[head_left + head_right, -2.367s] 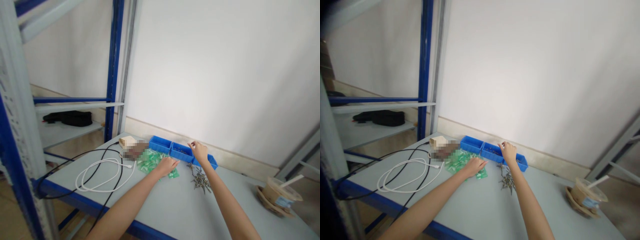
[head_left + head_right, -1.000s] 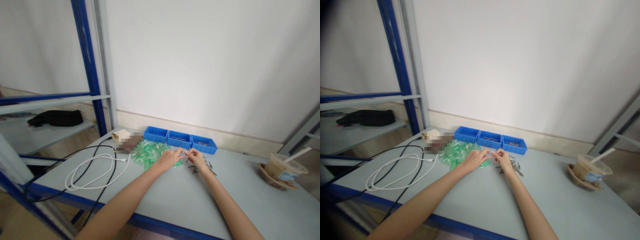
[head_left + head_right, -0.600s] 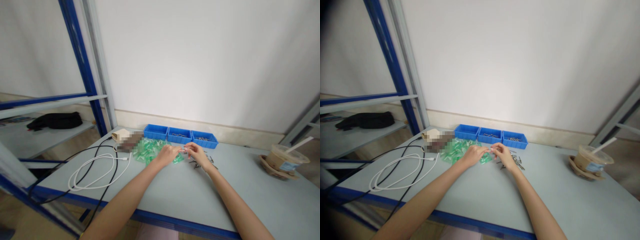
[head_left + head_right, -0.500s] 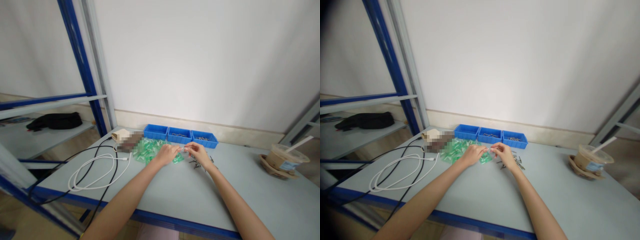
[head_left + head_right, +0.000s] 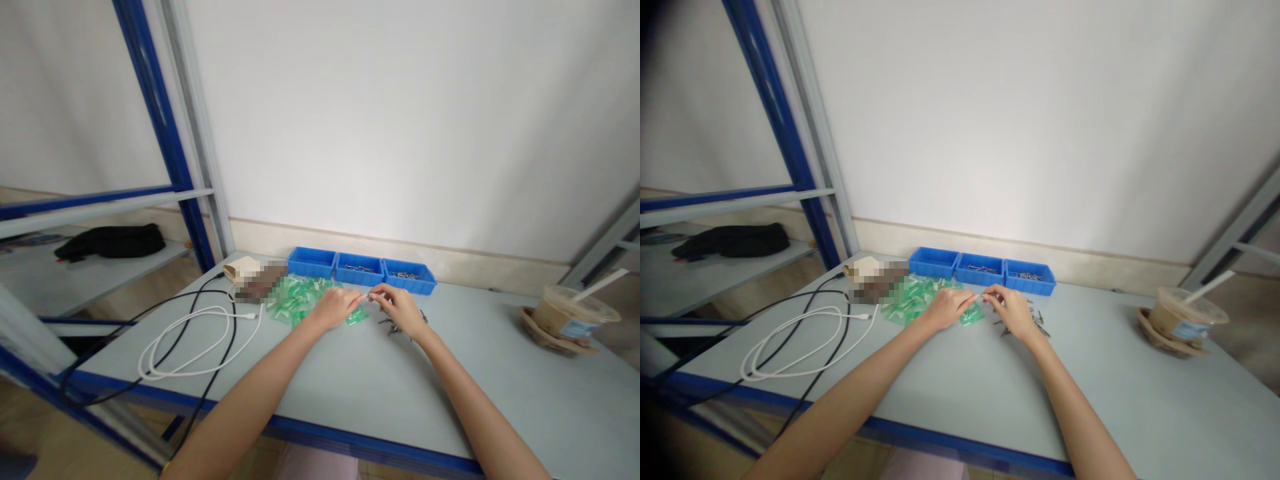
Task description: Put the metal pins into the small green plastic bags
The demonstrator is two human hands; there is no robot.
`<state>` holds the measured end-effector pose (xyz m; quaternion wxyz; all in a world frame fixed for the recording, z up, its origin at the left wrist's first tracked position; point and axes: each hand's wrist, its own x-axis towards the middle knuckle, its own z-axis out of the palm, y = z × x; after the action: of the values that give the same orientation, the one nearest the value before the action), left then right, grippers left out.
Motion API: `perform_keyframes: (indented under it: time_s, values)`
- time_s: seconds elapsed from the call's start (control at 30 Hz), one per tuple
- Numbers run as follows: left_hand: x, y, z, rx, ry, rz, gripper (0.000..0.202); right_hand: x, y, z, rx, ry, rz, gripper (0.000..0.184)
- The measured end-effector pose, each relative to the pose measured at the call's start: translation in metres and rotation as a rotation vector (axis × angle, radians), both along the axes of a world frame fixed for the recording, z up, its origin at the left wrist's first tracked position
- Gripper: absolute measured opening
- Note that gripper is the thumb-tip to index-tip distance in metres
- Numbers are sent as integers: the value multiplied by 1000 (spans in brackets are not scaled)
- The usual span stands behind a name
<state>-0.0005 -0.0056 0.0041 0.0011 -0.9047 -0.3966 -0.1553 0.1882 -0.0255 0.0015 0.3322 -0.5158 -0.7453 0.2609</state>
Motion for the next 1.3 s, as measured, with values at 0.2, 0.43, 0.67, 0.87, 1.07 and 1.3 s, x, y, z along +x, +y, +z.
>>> perform_keyframes:
  time_s: [0.2, 0.43, 0.67, 0.87, 1.07, 1.3]
  values:
    - [0, 1, -3, 14, -21, 4, 29, 1, 0, 1, 69, -59, 5, 28]
    - [1, 1, -2, -9, 32, 25, 30, 1, -1, 0, 52, -42, 20, 27]
    - [1, -2, 3, -59, 41, 32, 35, 3, 3, -5, 113, -121, -8, 28]
    - [2, -1, 1, -78, 80, 40, 35, 3, -1, -1, 180, -175, 2, 23]
    - [2, 0, 0, -43, 106, 9, 35, 2, -1, 3, 66, -152, 9, 39]
    - [0, -2, 1, -50, 82, -17, 34, 3, 0, -1, 106, -85, 42, 30]
